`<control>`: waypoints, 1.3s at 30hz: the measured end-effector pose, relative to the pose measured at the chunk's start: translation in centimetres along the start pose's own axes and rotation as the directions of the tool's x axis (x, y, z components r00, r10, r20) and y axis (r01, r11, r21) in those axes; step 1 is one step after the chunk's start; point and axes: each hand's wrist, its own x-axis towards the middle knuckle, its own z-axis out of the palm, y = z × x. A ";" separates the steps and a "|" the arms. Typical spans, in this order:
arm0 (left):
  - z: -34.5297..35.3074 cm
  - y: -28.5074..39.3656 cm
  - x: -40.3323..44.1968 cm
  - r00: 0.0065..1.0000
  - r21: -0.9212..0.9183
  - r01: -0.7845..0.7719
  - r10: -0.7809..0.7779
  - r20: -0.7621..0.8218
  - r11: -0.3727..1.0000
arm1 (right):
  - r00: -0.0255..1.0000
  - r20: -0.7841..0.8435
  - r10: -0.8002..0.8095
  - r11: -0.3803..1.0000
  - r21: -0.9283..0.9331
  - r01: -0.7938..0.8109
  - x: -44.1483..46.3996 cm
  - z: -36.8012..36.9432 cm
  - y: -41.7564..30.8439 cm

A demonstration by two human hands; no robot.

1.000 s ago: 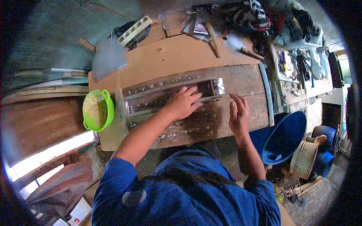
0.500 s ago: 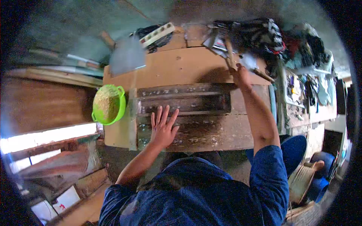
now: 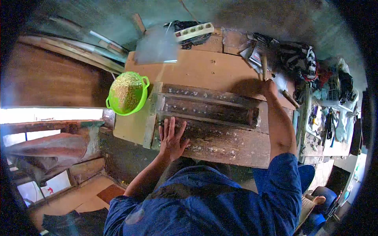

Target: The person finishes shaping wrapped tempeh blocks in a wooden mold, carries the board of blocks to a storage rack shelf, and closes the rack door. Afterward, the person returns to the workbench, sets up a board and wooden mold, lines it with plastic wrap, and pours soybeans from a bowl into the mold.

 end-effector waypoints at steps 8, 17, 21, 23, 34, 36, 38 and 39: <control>-0.3 -0.2 0.1 1.000 -0.010 -0.025 0.025 -0.012 1.000 | 0.995 0.033 -0.097 0.893 0.444 0.072 -3.0 -3.2 1.3; 0.0 -0.3 0.0 0.997 -0.036 -0.058 0.056 -0.048 0.998 | 0.912 0.307 -0.274 0.438 0.883 -0.166 -27.0 -4.6 1.9; 0.5 -0.9 -0.1 0.994 -0.072 -0.086 0.080 -0.075 0.994 | 0.894 0.390 -0.220 0.391 0.875 -0.285 -29.8 -2.5 2.3; 0.9 -1.2 -0.2 0.989 -0.084 -0.109 0.100 -0.111 0.990 | 0.918 0.375 -0.130 0.387 0.872 -0.302 -30.3 -2.5 1.7; -0.4 -3.0 -2.6 0.960 -0.153 -0.242 0.213 -0.184 0.958 | 0.929 0.368 -0.040 0.342 0.878 -0.334 -30.0 -1.1 3.1; -0.9 -3.6 -3.9 0.956 -0.164 -0.243 0.208 -0.205 0.956 | 0.932 0.360 -0.037 0.353 0.878 -0.324 -30.6 -1.5 3.3; -1.9 -4.4 -5.3 0.964 -0.244 -0.147 0.083 -0.253 0.959 | 0.954 0.297 0.032 0.331 0.898 -0.290 -31.8 -2.9 2.7; -1.9 -5.0 -5.7 0.950 -0.274 -0.102 0.012 -0.312 0.956 | 0.953 0.303 0.011 0.341 0.895 -0.289 -32.0 -2.6 3.2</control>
